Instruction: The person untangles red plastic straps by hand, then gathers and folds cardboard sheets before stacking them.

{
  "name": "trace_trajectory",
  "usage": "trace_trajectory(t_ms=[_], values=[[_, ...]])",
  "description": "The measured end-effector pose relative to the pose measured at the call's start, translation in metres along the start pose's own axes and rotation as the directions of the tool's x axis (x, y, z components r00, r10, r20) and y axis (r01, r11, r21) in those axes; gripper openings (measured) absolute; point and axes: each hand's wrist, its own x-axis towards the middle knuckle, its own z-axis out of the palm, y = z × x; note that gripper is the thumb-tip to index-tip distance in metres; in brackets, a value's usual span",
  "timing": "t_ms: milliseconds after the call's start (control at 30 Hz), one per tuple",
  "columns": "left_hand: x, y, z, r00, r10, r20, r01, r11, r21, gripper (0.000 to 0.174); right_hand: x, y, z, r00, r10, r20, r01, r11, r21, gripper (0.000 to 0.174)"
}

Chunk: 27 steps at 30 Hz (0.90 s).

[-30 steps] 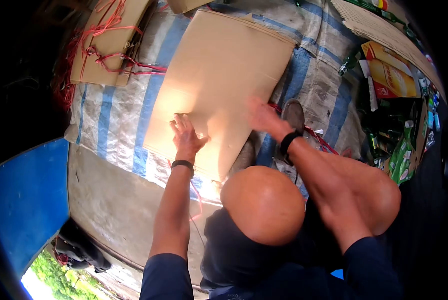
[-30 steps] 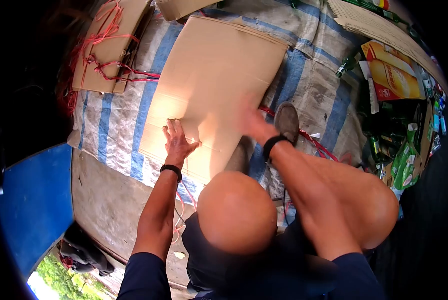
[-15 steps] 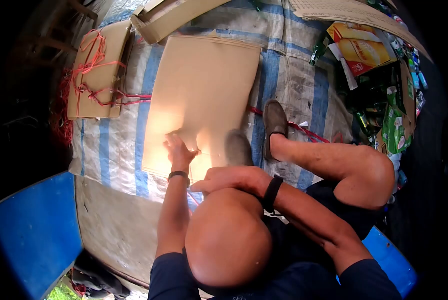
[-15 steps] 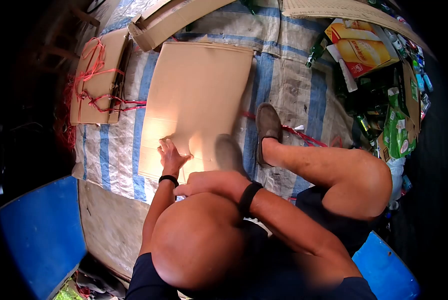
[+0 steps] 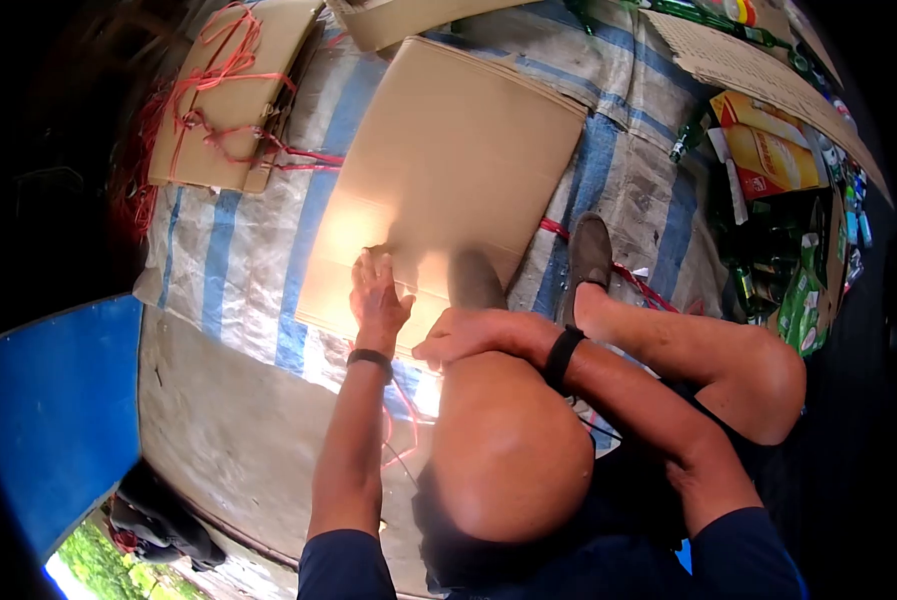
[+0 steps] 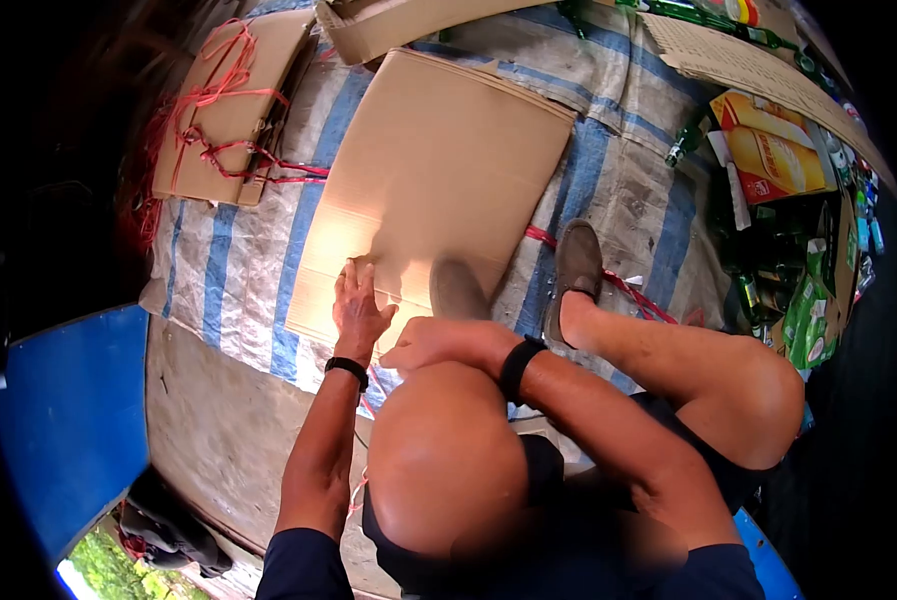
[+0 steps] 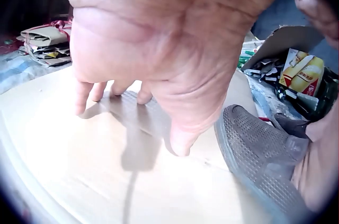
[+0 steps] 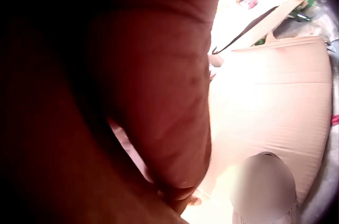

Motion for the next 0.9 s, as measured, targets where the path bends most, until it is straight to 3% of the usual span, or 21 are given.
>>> trace_trajectory(t_ms=[67,167,233,367,433,467,500,667,733,800,900], values=[[0.003,-0.012,-0.002,0.998,0.048,-0.027,-0.048,0.999,-0.009,0.094,0.019,0.019,-0.009,0.982,-0.188,-0.033,0.153,0.879,-0.451,0.056],[0.001,-0.027,-0.002,0.997,0.06,-0.046,-0.064,0.995,-0.083,0.093,0.001,0.003,-0.048,0.981,-0.184,-0.054,0.091,0.695,-0.714,0.045],[-0.003,-0.033,-0.005,0.991,0.106,-0.078,-0.11,0.993,-0.043,0.09,-0.01,-0.006,-0.089,0.974,-0.222,-0.052,0.11,0.657,-0.746,0.04],[-0.007,-0.032,-0.025,0.983,-0.035,-0.181,0.037,0.999,0.01,0.093,-0.062,-0.057,-0.168,0.982,-0.058,-0.178,-0.128,0.482,-0.866,0.029],[0.001,-0.049,-0.019,0.981,-0.028,-0.19,0.007,0.994,-0.106,0.094,-0.084,-0.072,-0.207,0.973,-0.181,-0.144,-0.062,0.396,-0.916,0.023],[0.005,-0.055,-0.019,0.979,-0.003,-0.205,-0.041,0.977,-0.208,0.094,-0.097,-0.087,-0.213,0.962,-0.214,-0.17,-0.068,0.416,-0.907,0.021],[0.003,-0.049,-0.024,0.988,-0.056,-0.145,0.035,0.989,-0.143,0.094,-0.107,-0.106,-0.216,0.949,-0.246,-0.197,-0.073,0.437,-0.897,0.019],[-0.002,-0.051,-0.009,0.973,-0.056,-0.223,0.033,0.994,-0.106,0.092,-0.135,-0.195,-0.179,0.936,-0.161,-0.312,-0.213,0.448,-0.869,0.019],[-0.004,-0.056,-0.008,0.977,-0.049,-0.209,0.029,0.995,-0.098,0.088,-0.138,-0.198,-0.171,0.932,-0.113,-0.345,-0.262,0.449,-0.854,0.02],[-0.002,-0.059,-0.011,0.977,-0.022,-0.214,0.003,0.996,-0.089,0.085,-0.142,-0.192,-0.169,0.924,-0.139,-0.357,-0.242,0.51,-0.826,0.021],[0.0,-0.056,-0.021,0.987,-0.055,-0.151,0.037,0.992,-0.123,0.084,-0.144,-0.16,-0.189,0.927,-0.155,-0.34,-0.223,0.501,-0.837,0.024]])
